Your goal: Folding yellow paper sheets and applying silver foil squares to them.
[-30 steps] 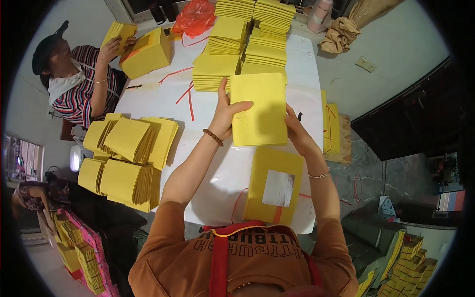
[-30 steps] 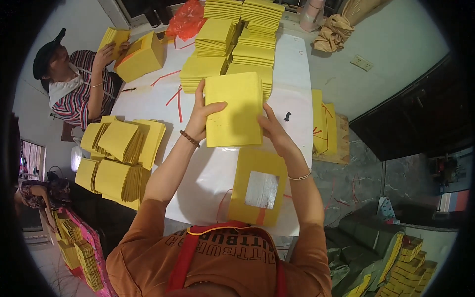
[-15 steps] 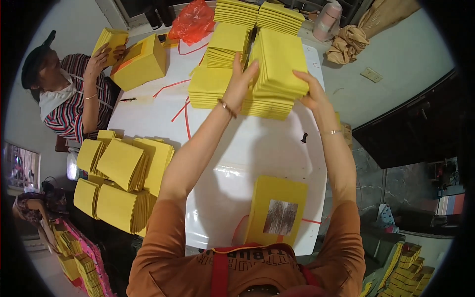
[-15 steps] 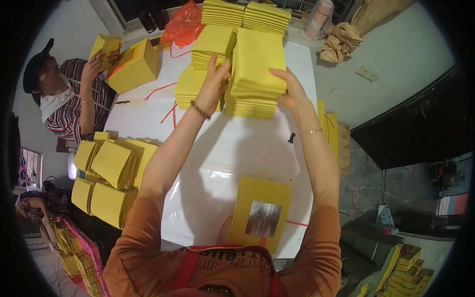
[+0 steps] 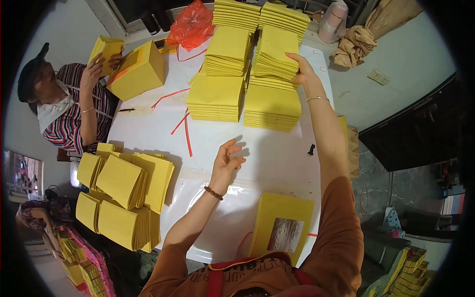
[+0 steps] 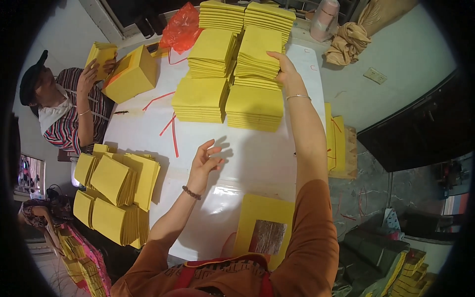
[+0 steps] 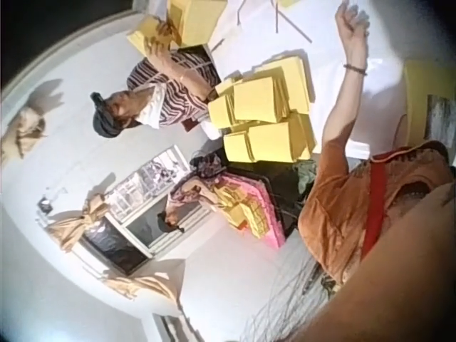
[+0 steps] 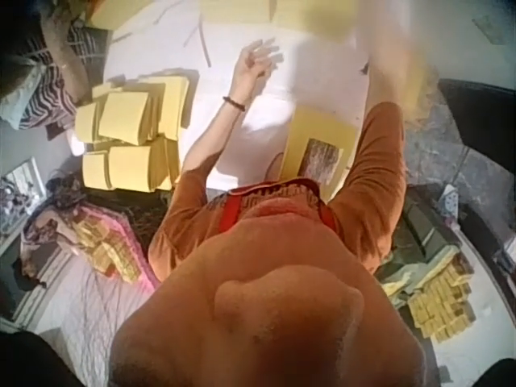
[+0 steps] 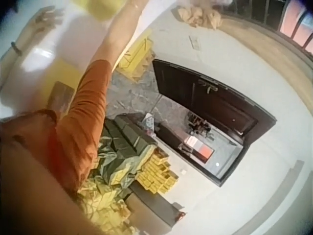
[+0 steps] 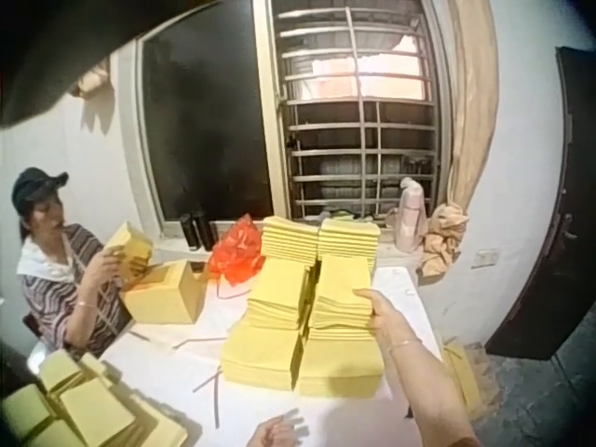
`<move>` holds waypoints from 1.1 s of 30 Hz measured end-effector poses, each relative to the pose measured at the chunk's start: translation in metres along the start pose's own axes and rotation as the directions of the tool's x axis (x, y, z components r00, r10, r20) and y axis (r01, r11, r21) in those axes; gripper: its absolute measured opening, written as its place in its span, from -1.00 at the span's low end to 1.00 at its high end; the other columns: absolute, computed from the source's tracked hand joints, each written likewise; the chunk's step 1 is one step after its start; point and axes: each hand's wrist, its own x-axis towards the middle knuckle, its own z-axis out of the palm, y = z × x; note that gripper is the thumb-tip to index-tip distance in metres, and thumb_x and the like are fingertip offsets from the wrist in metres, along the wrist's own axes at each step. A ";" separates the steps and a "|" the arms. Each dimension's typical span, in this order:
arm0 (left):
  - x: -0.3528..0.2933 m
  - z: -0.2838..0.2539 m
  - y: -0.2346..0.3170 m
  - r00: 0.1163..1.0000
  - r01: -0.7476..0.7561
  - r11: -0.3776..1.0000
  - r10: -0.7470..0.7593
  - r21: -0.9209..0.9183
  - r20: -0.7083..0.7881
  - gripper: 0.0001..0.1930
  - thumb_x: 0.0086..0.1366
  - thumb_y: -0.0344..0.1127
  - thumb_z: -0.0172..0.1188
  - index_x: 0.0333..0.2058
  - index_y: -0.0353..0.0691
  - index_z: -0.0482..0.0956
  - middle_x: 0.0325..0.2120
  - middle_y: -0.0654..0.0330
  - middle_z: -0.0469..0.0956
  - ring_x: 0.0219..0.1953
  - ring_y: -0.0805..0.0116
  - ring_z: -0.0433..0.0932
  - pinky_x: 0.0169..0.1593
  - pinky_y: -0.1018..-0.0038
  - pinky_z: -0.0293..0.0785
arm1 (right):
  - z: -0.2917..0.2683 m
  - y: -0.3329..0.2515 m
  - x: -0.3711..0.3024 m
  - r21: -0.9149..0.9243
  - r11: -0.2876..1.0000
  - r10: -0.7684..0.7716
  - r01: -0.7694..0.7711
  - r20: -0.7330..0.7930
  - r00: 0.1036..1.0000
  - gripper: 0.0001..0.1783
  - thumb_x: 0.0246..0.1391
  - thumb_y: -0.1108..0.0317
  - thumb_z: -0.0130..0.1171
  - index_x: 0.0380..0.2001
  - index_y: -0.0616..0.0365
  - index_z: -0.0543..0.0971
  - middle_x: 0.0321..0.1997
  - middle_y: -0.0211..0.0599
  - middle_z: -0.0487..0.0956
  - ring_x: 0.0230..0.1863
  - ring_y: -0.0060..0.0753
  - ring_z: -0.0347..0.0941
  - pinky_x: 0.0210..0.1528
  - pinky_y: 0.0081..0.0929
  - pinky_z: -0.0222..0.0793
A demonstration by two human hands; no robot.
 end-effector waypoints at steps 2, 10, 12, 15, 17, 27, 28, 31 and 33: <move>0.000 -0.004 -0.006 1.000 -0.007 1.000 0.007 0.000 0.018 -0.51 0.21 -0.50 -0.01 0.13 -0.20 0.20 -0.11 0.17 0.40 -0.26 0.47 0.47 -0.27 0.63 0.36 | -0.003 0.000 0.004 0.040 0.999 0.003 -0.003 0.002 1.000 -0.63 -0.05 0.38 0.21 -0.15 0.27 0.45 -0.09 -0.12 0.49 -0.08 -0.17 0.44 0.01 -0.23 0.38; -0.007 -0.004 -0.028 0.990 0.036 0.999 -0.038 0.018 0.135 -0.56 0.21 -0.53 -0.05 0.10 -0.19 0.25 -0.17 0.19 0.45 -0.26 0.51 0.46 -0.22 0.62 0.33 | -0.010 0.008 0.017 0.020 0.999 0.039 -0.039 -0.042 0.998 -0.62 -0.06 0.39 0.22 -0.14 0.27 0.45 -0.11 -0.11 0.50 -0.10 -0.17 0.45 0.00 -0.22 0.39; -0.009 -0.004 -0.029 0.981 0.089 0.994 -0.098 0.061 0.168 -0.56 0.21 -0.53 -0.06 0.10 -0.19 0.25 -0.16 0.19 0.46 -0.25 0.51 0.46 -0.22 0.62 0.33 | -0.012 0.006 0.017 0.047 0.998 0.042 -0.040 -0.029 0.999 -0.63 -0.05 0.39 0.21 -0.14 0.28 0.44 -0.12 -0.12 0.50 -0.11 -0.18 0.46 0.00 -0.23 0.40; -0.008 -0.003 -0.031 0.977 0.102 0.992 -0.113 0.068 0.181 -0.56 0.21 -0.53 -0.07 0.09 -0.19 0.26 -0.18 0.18 0.47 -0.25 0.49 0.47 -0.21 0.61 0.34 | -0.020 0.002 0.021 0.030 0.996 0.089 -0.089 -0.011 0.996 -0.63 -0.03 0.39 0.21 -0.13 0.28 0.44 -0.12 -0.13 0.50 -0.11 -0.18 0.47 -0.01 -0.22 0.41; -0.007 -0.004 -0.032 0.978 0.108 0.991 -0.119 0.073 0.173 -0.56 0.20 -0.53 -0.06 0.09 -0.20 0.26 -0.18 0.18 0.47 -0.24 0.49 0.47 -0.21 0.61 0.34 | -0.015 0.007 0.022 0.024 0.995 0.094 -0.093 -0.038 0.995 -0.63 -0.03 0.38 0.20 -0.13 0.28 0.44 -0.12 -0.14 0.51 -0.12 -0.19 0.47 -0.02 -0.22 0.41; -0.013 0.006 -0.038 0.951 0.159 0.980 -0.185 0.122 0.246 -0.57 0.21 -0.51 -0.01 0.08 -0.18 0.26 -0.20 0.21 0.49 -0.27 0.51 0.47 -0.23 0.61 0.34 | -0.014 0.001 0.023 -0.104 0.993 0.046 -0.049 -0.032 0.998 -0.60 0.05 0.34 0.15 -0.05 0.26 0.40 -0.04 -0.11 0.47 -0.05 -0.21 0.44 -0.02 -0.29 0.43; -0.014 0.005 -0.038 0.952 0.170 0.978 -0.195 0.124 0.234 -0.57 0.21 -0.51 -0.01 0.08 -0.16 0.27 -0.20 0.24 0.51 -0.27 0.54 0.48 -0.24 0.63 0.34 | -0.012 0.003 0.021 -0.105 0.993 0.047 -0.050 -0.029 0.998 -0.60 0.05 0.34 0.15 -0.05 0.26 0.40 -0.04 -0.11 0.47 -0.05 -0.21 0.44 -0.02 -0.29 0.43; -0.015 0.003 -0.039 0.950 0.174 0.979 -0.194 0.102 0.245 -0.54 0.21 -0.49 0.03 0.10 -0.19 0.24 -0.20 0.18 0.48 -0.27 0.50 0.46 -0.24 0.60 0.33 | -0.008 0.006 0.017 -0.059 0.998 -0.004 0.003 -0.013 1.000 -0.57 0.07 0.27 0.14 -0.02 0.24 0.39 -0.01 -0.14 0.46 -0.01 -0.22 0.42 0.02 -0.29 0.40; -0.016 0.003 -0.040 0.949 0.169 0.980 -0.190 0.102 0.252 -0.54 0.21 -0.49 0.03 0.11 -0.19 0.23 -0.19 0.18 0.48 -0.27 0.50 0.46 -0.24 0.59 0.33 | -0.013 0.004 0.016 -0.049 0.997 -0.066 0.066 -0.006 0.998 -0.57 0.03 0.16 0.19 -0.11 0.22 0.47 -0.08 -0.20 0.52 -0.10 -0.27 0.47 -0.05 -0.31 0.43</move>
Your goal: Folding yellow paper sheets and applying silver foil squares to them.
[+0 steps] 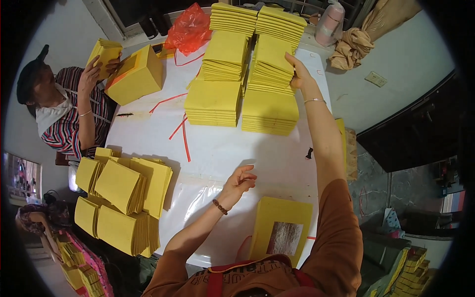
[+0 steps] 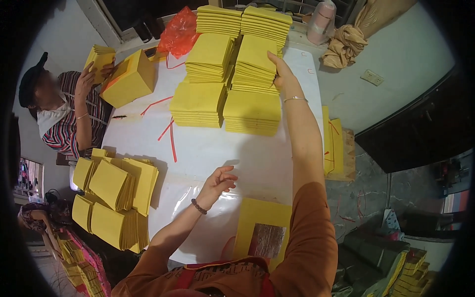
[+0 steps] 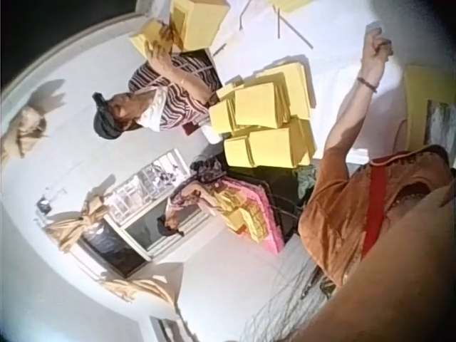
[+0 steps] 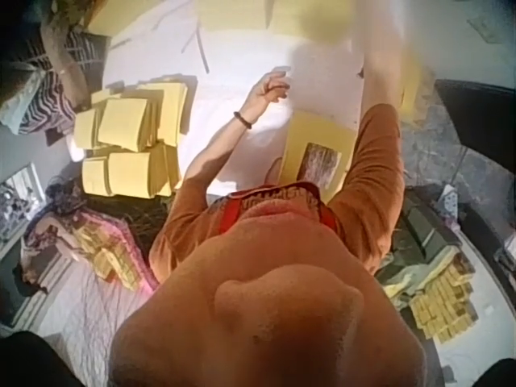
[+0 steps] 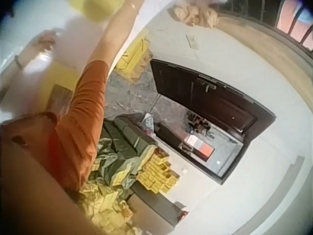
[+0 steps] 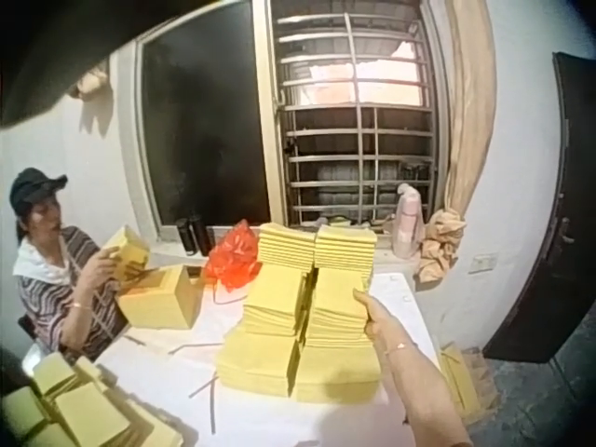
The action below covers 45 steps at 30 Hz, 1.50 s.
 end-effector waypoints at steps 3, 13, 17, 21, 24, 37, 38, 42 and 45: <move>-0.002 -0.001 -0.001 1.000 -0.001 1.000 0.001 0.006 0.002 -0.53 0.21 -0.48 0.03 0.11 -0.19 0.23 -0.19 0.17 0.48 -0.27 0.50 0.46 -0.24 0.59 0.33 | -0.001 0.000 -0.003 -0.020 0.999 -0.035 0.035 0.013 0.999 -0.48 0.01 0.07 0.19 -0.07 0.22 0.44 -0.11 -0.17 0.51 -0.11 -0.24 0.46 -0.04 -0.31 0.41; -0.015 0.003 0.001 1.000 0.006 1.000 -0.006 0.024 -0.006 -0.59 0.23 -0.46 -0.01 0.08 -0.17 0.28 -0.21 0.24 0.50 -0.27 0.51 0.47 -0.23 0.60 0.35 | -0.001 -0.008 -0.017 -0.268 0.962 -0.118 0.051 -0.241 0.963 0.01 -0.16 -0.21 0.23 0.21 0.16 0.08 0.16 0.02 0.15 0.17 -0.17 0.16 0.10 -0.16 0.20; -0.023 0.008 -0.003 1.000 0.007 1.000 -0.007 0.023 0.030 -0.57 0.23 -0.43 0.02 0.09 -0.19 0.26 -0.20 0.20 0.47 -0.25 0.50 0.45 -0.22 0.58 0.33 | -0.031 -0.022 -0.033 -0.439 0.895 -0.221 0.079 -0.282 0.934 0.00 -0.11 -0.21 0.19 0.26 0.08 0.03 0.25 -0.08 0.07 0.28 -0.21 -0.02 0.16 -0.21 0.03; -0.046 0.017 -0.016 0.999 -0.009 0.997 0.006 0.074 0.038 -0.61 0.28 -0.39 -0.03 0.09 -0.20 0.28 -0.18 0.22 0.47 -0.23 0.52 0.45 -0.19 0.58 0.34 | -0.053 -0.012 -0.118 -0.421 0.891 -0.285 0.172 -0.222 0.932 -0.20 0.01 -0.12 0.11 0.23 0.00 0.12 0.25 -0.31 0.14 0.25 -0.27 0.03 0.15 -0.23 0.04; -0.069 0.023 -0.043 1.000 -0.027 0.989 0.029 0.148 -0.010 -0.62 0.32 -0.30 -0.05 0.10 -0.23 0.27 -0.13 0.22 0.45 -0.16 0.53 0.40 -0.12 0.58 0.30 | -0.089 0.019 -0.194 -0.358 0.931 -0.192 0.079 -0.293 0.937 -0.30 0.08 -0.01 0.09 0.21 0.01 0.16 0.20 -0.35 0.23 0.14 -0.32 0.22 0.10 -0.33 0.17; -0.149 0.070 -0.107 0.975 -0.188 0.972 0.202 0.138 -0.094 -0.33 0.38 -0.03 -0.27 0.28 -0.27 -0.30 0.30 -0.06 -0.20 0.32 0.11 -0.13 0.31 0.35 -0.20 | -0.089 0.191 -0.483 -0.393 0.920 -0.071 0.000 -0.166 0.984 -0.28 0.25 -0.03 -0.24 0.32 0.08 -0.16 0.38 -0.21 -0.04 0.36 -0.24 -0.08 0.31 -0.31 -0.10; -0.146 0.073 -0.105 0.972 -0.214 0.971 0.222 0.108 -0.072 -0.32 0.38 -0.03 -0.27 0.28 -0.27 -0.32 0.30 -0.05 -0.21 0.32 0.12 -0.14 0.31 0.36 -0.21 | -0.090 0.197 -0.483 -0.367 0.929 -0.100 0.055 -0.104 0.990 -0.27 0.27 -0.03 -0.29 0.32 0.09 -0.23 0.39 -0.20 -0.07 0.37 -0.25 -0.11 0.33 -0.34 -0.13; -0.146 0.079 -0.113 0.972 -0.211 0.953 0.228 0.216 -0.059 -0.35 0.36 -0.13 -0.22 0.28 -0.31 -0.24 0.27 -0.08 -0.08 0.29 0.13 -0.05 0.29 0.38 -0.15 | -0.090 0.208 -0.495 -0.237 0.972 -0.059 0.007 -0.217 0.974 -0.27 0.28 0.00 -0.31 0.32 0.09 -0.28 0.39 -0.19 -0.09 0.37 -0.28 -0.12 0.34 -0.38 -0.16; -0.150 0.083 -0.102 0.941 -0.300 0.917 0.330 0.263 -0.079 -0.40 0.26 -0.28 -0.12 0.21 -0.40 -0.03 0.14 -0.11 0.19 0.21 0.14 0.14 0.25 0.40 0.00 | -0.092 0.209 -0.504 -0.230 0.972 -0.086 0.042 -0.185 0.979 -0.24 0.26 0.01 -0.25 0.31 0.14 -0.28 0.38 -0.18 -0.08 0.36 -0.29 -0.11 0.33 -0.37 -0.16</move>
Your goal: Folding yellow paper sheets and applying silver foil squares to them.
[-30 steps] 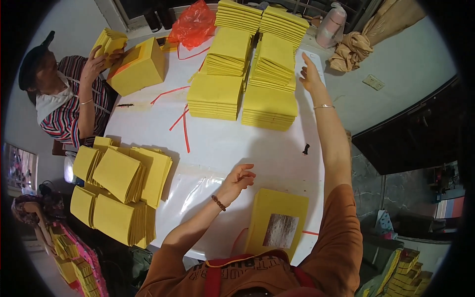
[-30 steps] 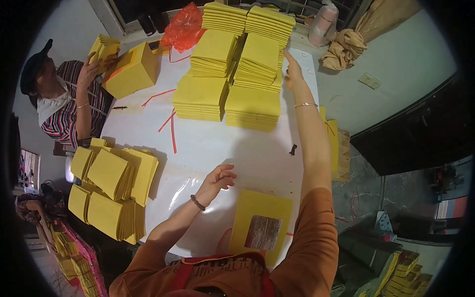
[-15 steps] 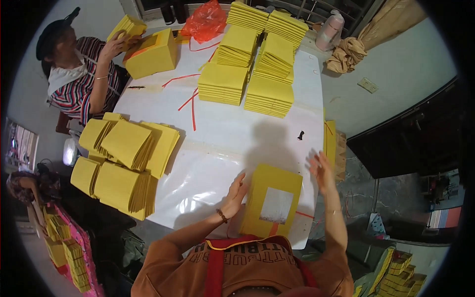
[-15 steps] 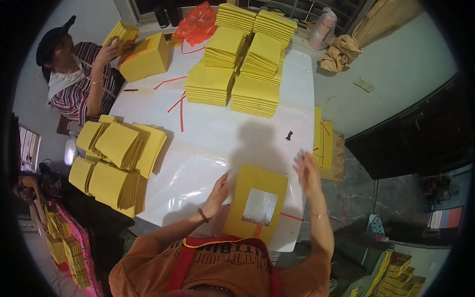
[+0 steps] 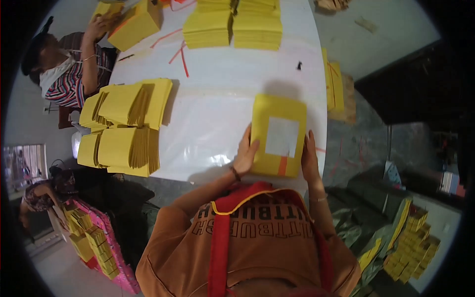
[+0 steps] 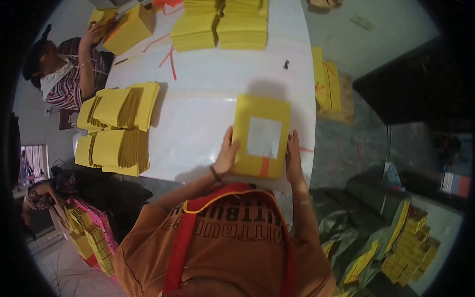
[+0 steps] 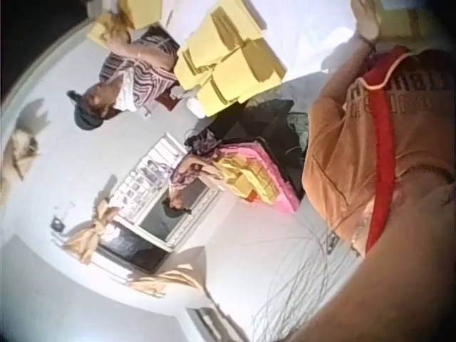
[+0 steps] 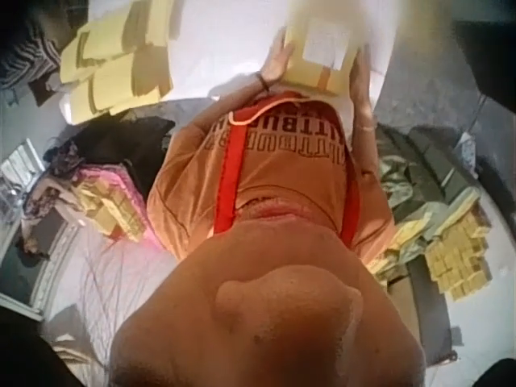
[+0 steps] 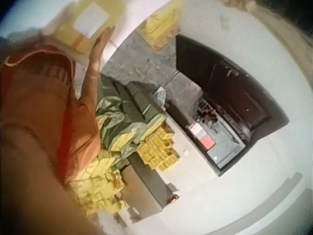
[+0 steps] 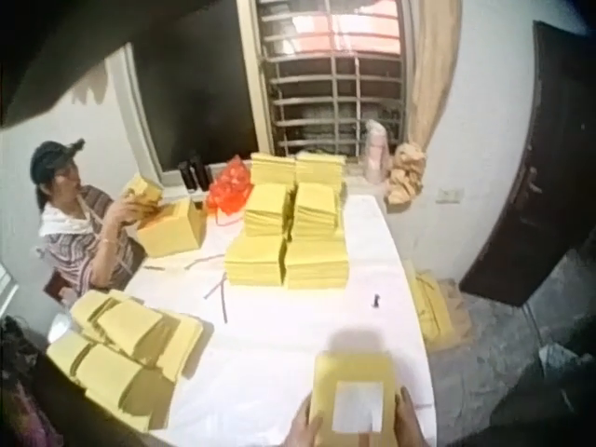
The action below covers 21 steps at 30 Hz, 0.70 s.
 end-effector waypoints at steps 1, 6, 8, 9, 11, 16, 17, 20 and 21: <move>-0.002 -0.001 -0.004 0.994 0.103 0.994 -0.102 0.021 -0.025 -0.39 0.27 -0.26 -0.11 0.21 -0.43 -0.04 0.17 -0.12 0.15 0.23 0.14 0.12 0.25 0.40 -0.01 | 0.001 0.000 -0.004 0.010 0.999 0.051 -0.050 -0.041 0.998 -0.23 0.25 0.01 -0.23 0.31 0.18 -0.26 0.37 -0.16 -0.07 0.36 -0.29 -0.10 0.32 -0.38 -0.16; -0.010 0.005 -0.016 0.994 0.104 0.995 -0.103 0.010 -0.047 -0.37 0.29 -0.26 -0.09 0.23 -0.45 -0.08 0.21 -0.11 0.09 0.26 0.11 0.07 0.27 0.39 -0.04 | 0.015 0.010 -0.012 -0.048 0.998 0.034 -0.036 -0.041 0.999 -0.30 0.24 0.14 -0.19 0.31 0.17 -0.15 0.35 -0.18 0.01 0.34 -0.34 -0.06 0.30 -0.45 -0.12; -0.011 0.003 -0.022 0.998 0.050 0.994 -0.046 0.093 -0.046 -0.37 0.29 -0.27 -0.08 0.23 -0.44 -0.08 0.21 -0.11 0.09 0.26 0.11 0.07 0.27 0.40 -0.05 | 0.023 0.010 -0.011 -0.159 0.987 0.024 -0.037 -0.084 0.996 -0.33 0.23 0.19 -0.18 0.30 0.18 -0.11 0.34 -0.19 0.03 0.33 -0.36 -0.05 0.29 -0.48 -0.11; -0.011 0.001 -0.024 0.998 0.050 0.998 -0.048 0.045 -0.050 -0.37 0.29 -0.28 -0.07 0.23 -0.44 -0.08 0.20 -0.11 0.10 0.25 0.11 0.08 0.26 0.40 -0.04 | 0.025 0.008 -0.010 -0.147 0.989 0.017 -0.030 -0.087 0.996 -0.35 0.23 0.23 -0.18 0.30 0.18 -0.08 0.33 -0.20 0.05 0.32 -0.37 -0.03 0.28 -0.48 -0.09; -0.010 -0.003 -0.027 0.997 0.053 0.999 -0.053 0.001 -0.065 -0.37 0.28 -0.29 -0.05 0.23 -0.44 -0.07 0.19 -0.10 0.13 0.23 0.11 0.13 0.25 0.40 0.00 | 0.034 0.004 -0.010 -0.134 0.991 0.015 -0.028 -0.092 0.996 -0.37 0.22 0.26 -0.18 0.29 0.19 -0.05 0.33 -0.21 0.08 0.31 -0.37 0.00 0.27 -0.48 -0.06; -0.006 -0.011 -0.022 0.999 0.028 1.000 -0.028 0.013 -0.039 -0.37 0.28 -0.27 -0.04 0.21 -0.48 -0.05 0.18 -0.14 0.13 0.22 0.09 0.14 0.24 0.38 0.03 | 0.031 0.009 -0.008 -0.108 0.994 -0.002 -0.009 -0.104 0.995 -0.40 0.22 0.28 -0.16 0.27 0.22 0.02 0.30 -0.23 0.13 0.25 -0.40 0.10 0.22 -0.49 0.05; -0.006 -0.014 -0.020 0.999 0.018 0.990 -0.012 0.138 -0.047 -0.35 0.28 -0.25 -0.03 0.20 -0.49 -0.06 0.19 -0.15 0.11 0.23 0.08 0.11 0.25 0.38 0.00 | 0.025 0.010 -0.009 -0.107 0.994 0.002 -0.013 -0.106 0.994 -0.40 0.22 0.28 -0.16 0.27 0.22 0.02 0.30 -0.23 0.13 0.25 -0.40 0.10 0.22 -0.49 0.05; -0.010 -0.024 -0.003 0.998 0.023 0.964 -0.009 0.266 -0.054 -0.31 0.30 -0.16 -0.05 0.21 -0.49 -0.10 0.22 -0.16 0.01 0.27 0.07 0.00 0.28 0.37 -0.08 | 0.016 0.013 -0.013 -0.217 0.968 -0.154 0.123 -0.132 0.979 -0.39 0.23 0.25 -0.15 0.27 0.24 0.02 0.31 -0.21 0.13 0.28 -0.37 0.06 0.25 -0.49 -0.01; -0.012 -0.025 0.001 0.998 0.033 0.962 -0.017 0.272 -0.060 -0.28 0.31 -0.09 -0.08 0.22 -0.49 -0.14 0.25 -0.16 -0.06 0.31 0.06 -0.09 0.30 0.38 -0.14 | 0.015 0.013 -0.013 -0.226 0.969 -0.136 0.103 -0.135 0.982 -0.39 0.24 0.22 -0.19 0.27 0.25 0.00 0.32 -0.19 0.10 0.30 -0.35 0.02 0.27 -0.48 -0.06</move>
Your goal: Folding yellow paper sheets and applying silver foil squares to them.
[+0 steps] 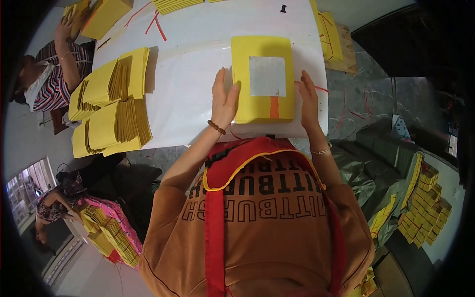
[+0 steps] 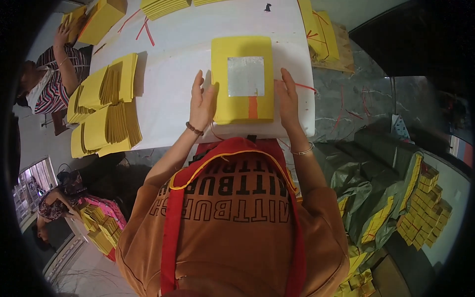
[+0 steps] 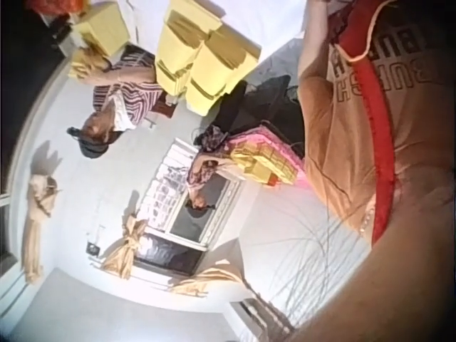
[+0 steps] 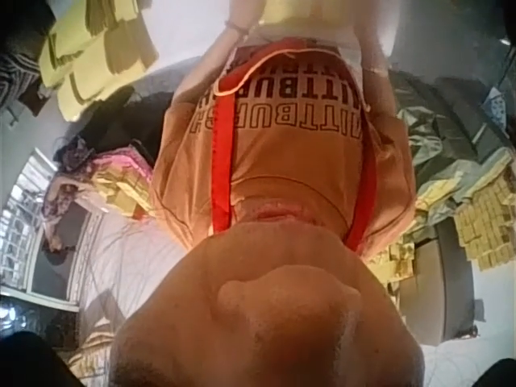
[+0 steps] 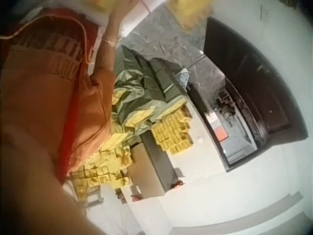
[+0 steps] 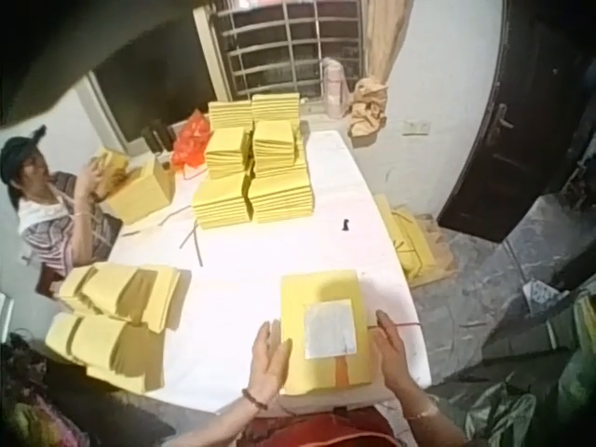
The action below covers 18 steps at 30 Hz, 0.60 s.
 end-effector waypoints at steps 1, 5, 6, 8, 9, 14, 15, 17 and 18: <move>-0.003 0.000 -0.001 1.000 0.005 1.000 -0.005 0.000 0.000 -0.28 0.31 -0.09 -0.08 0.22 -0.49 -0.14 0.25 -0.16 -0.06 0.31 0.06 -0.09 0.30 0.38 -0.14 | 0.002 -0.003 0.000 -0.013 1.000 0.018 -0.018 0.006 1.000 -0.38 0.25 0.18 -0.22 0.28 0.25 -0.03 0.33 -0.17 0.07 0.32 -0.33 -0.03 0.29 -0.47 -0.11; -0.010 0.003 -0.005 1.000 0.015 1.000 -0.015 -0.016 0.008 -0.29 0.33 -0.05 -0.14 0.23 -0.49 -0.14 0.26 -0.16 -0.08 0.31 0.06 -0.11 0.31 0.38 -0.16 | 0.012 -0.009 -0.003 -0.053 0.996 0.078 -0.076 0.024 0.997 -0.34 0.28 0.07 -0.34 0.29 0.28 -0.10 0.37 -0.12 -0.02 0.39 -0.27 -0.17 0.35 -0.46 -0.25; -0.011 0.005 -0.006 1.000 0.018 1.000 -0.018 -0.020 0.010 -0.29 0.33 -0.04 -0.16 0.23 -0.48 -0.14 0.26 -0.16 -0.08 0.31 0.06 -0.11 0.31 0.38 -0.17 | 0.018 -0.009 -0.005 -0.078 0.994 0.084 -0.081 0.034 0.996 -0.34 0.29 0.03 -0.36 0.30 0.20 -0.10 0.39 -0.18 -0.06 0.39 -0.29 -0.18 0.35 -0.46 -0.24; -0.012 0.007 -0.008 1.000 0.022 0.999 -0.022 -0.027 0.014 -0.29 0.34 -0.01 -0.19 0.23 -0.48 -0.14 0.26 -0.15 -0.09 0.32 0.06 -0.12 0.31 0.38 -0.18 | 0.021 -0.007 -0.006 -0.102 0.991 0.095 -0.090 0.044 0.994 -0.34 0.29 -0.01 -0.39 0.31 0.13 -0.10 0.40 -0.24 -0.10 0.39 -0.31 -0.19 0.34 -0.45 -0.23; -0.013 0.008 -0.010 1.000 0.025 0.999 -0.024 -0.030 0.016 -0.29 0.34 0.00 -0.21 0.23 -0.48 -0.14 0.26 -0.15 -0.10 0.32 0.06 -0.13 0.31 0.38 -0.18 | 0.019 -0.004 -0.007 -0.173 0.983 0.070 -0.059 0.055 0.996 -0.35 0.29 -0.01 -0.41 0.31 0.14 -0.10 0.40 -0.24 -0.10 0.39 -0.31 -0.19 0.35 -0.46 -0.24; -0.016 0.013 -0.011 0.999 0.030 0.998 -0.029 -0.049 0.021 -0.28 0.36 0.05 -0.29 0.23 -0.47 -0.14 0.27 -0.15 -0.12 0.33 0.07 -0.16 0.32 0.37 -0.21 | 0.012 0.001 -0.004 -0.054 0.995 0.089 -0.088 0.022 0.996 -0.38 0.30 0.04 -0.45 0.31 0.14 -0.11 0.40 -0.22 -0.10 0.40 -0.31 -0.20 0.35 -0.47 -0.26; -0.015 0.008 -0.011 0.999 0.033 0.998 -0.032 -0.049 0.019 -0.28 0.36 0.05 -0.29 0.23 -0.47 -0.14 0.27 -0.15 -0.12 0.33 0.07 -0.16 0.32 0.37 -0.21 | 0.007 -0.003 -0.004 -0.153 0.987 -0.034 0.042 0.052 0.998 -0.41 0.29 0.06 -0.40 0.27 0.15 -0.02 0.37 -0.20 -0.02 0.39 -0.27 -0.17 0.35 -0.42 -0.27; -0.013 -0.012 -0.002 0.993 -0.096 0.992 0.101 0.085 -0.060 -0.45 0.33 -0.14 -0.10 0.17 -0.39 0.14 0.17 -0.09 0.15 0.21 0.11 0.12 0.23 0.34 0.05 | -0.006 -0.013 -0.008 -0.328 0.899 -0.258 0.291 0.140 0.956 -0.48 0.26 0.11 -0.31 0.19 0.17 0.15 0.29 -0.17 0.13 0.38 -0.20 -0.12 0.35 -0.33 -0.29; -0.010 -0.020 0.001 0.984 -0.148 0.987 0.154 0.067 -0.089 -0.58 0.22 -0.33 0.04 0.06 -0.31 0.34 0.02 -0.01 0.33 0.03 0.16 0.30 0.07 0.33 0.25 | -0.011 -0.017 -0.011 -0.401 0.820 -0.358 0.409 0.198 0.913 -0.51 0.25 0.14 -0.27 0.15 0.18 0.24 0.26 -0.15 0.21 0.37 -0.16 -0.09 0.35 -0.29 -0.30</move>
